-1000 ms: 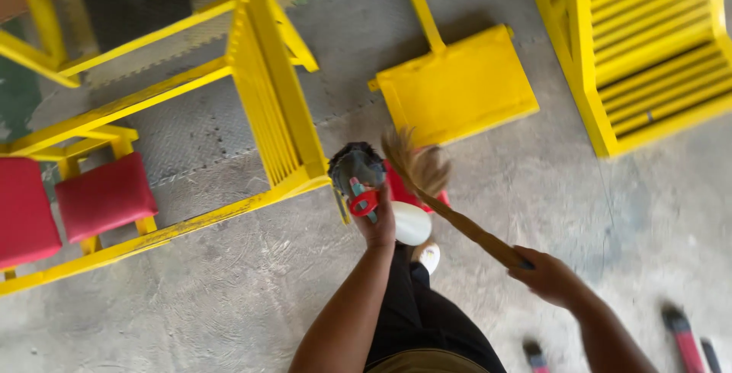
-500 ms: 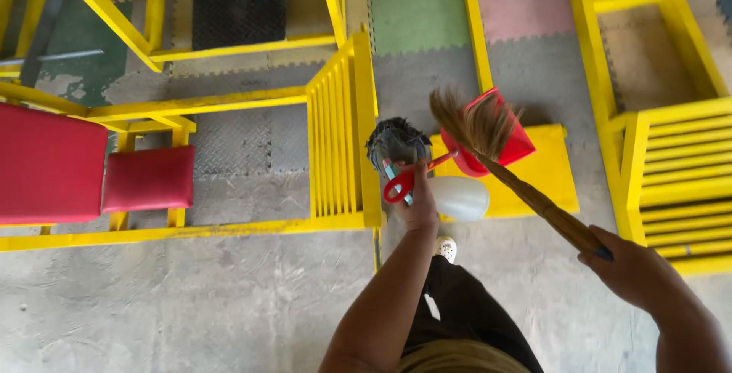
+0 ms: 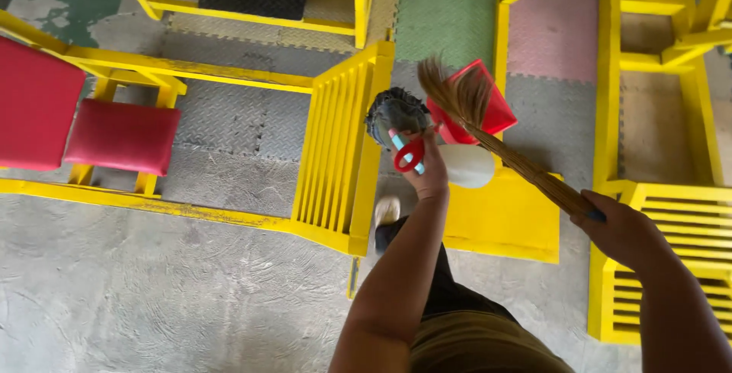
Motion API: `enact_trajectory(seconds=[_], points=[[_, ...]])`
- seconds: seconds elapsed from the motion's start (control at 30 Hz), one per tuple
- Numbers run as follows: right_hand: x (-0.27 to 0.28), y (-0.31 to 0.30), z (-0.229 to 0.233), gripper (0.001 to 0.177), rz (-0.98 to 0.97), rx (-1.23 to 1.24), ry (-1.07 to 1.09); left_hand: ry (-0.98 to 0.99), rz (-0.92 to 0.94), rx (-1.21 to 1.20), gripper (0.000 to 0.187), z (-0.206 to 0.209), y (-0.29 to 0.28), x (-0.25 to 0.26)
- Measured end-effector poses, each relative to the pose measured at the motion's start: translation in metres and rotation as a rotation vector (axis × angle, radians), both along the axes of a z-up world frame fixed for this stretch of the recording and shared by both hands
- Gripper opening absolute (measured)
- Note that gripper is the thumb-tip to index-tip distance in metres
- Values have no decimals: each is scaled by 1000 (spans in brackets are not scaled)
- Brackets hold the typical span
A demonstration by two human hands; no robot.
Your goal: Sweeping the floor of a weight training area in a gym using a broom and dustpan.
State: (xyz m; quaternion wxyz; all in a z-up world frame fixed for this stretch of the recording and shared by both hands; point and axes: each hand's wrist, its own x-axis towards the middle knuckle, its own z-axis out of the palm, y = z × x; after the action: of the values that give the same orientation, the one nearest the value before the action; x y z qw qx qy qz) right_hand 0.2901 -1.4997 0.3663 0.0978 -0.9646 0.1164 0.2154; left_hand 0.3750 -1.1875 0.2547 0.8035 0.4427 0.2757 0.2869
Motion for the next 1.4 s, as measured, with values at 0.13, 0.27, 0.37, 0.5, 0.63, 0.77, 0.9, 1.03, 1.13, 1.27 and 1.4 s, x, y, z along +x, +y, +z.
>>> enact_trajectory(seconds=[0.13,0.27,0.37,0.5,0.63,0.77,0.9,1.03,1.13,1.27,1.4], points=[[60,27,-11,58,68,72,-41,-70,74,-9,40,-21,-16,68],[140,48,-37,51,97,107,0,-4,104,-208,56,-10,-20,136],[218,68,-41,52,108,138,-20,29,116,-22,60,-33,-6,204],[290,100,-19,58,3,141,104,123,96,77,57,-53,23,272],[359,112,-14,63,-45,170,109,156,95,-4,68,-38,63,333],[412,121,-15,63,-113,264,111,-35,67,-144,64,-82,90,392],[435,115,-12,61,-261,364,94,-21,66,78,51,-135,114,415],[440,91,-20,63,-400,402,115,55,133,158,61,-109,143,432],[448,63,-45,63,-467,430,139,9,108,156,54,-101,157,444],[436,9,-107,44,-618,404,372,152,63,202,60,-109,164,467],[383,-24,-165,33,-792,471,464,169,25,175,79,-118,161,483]])
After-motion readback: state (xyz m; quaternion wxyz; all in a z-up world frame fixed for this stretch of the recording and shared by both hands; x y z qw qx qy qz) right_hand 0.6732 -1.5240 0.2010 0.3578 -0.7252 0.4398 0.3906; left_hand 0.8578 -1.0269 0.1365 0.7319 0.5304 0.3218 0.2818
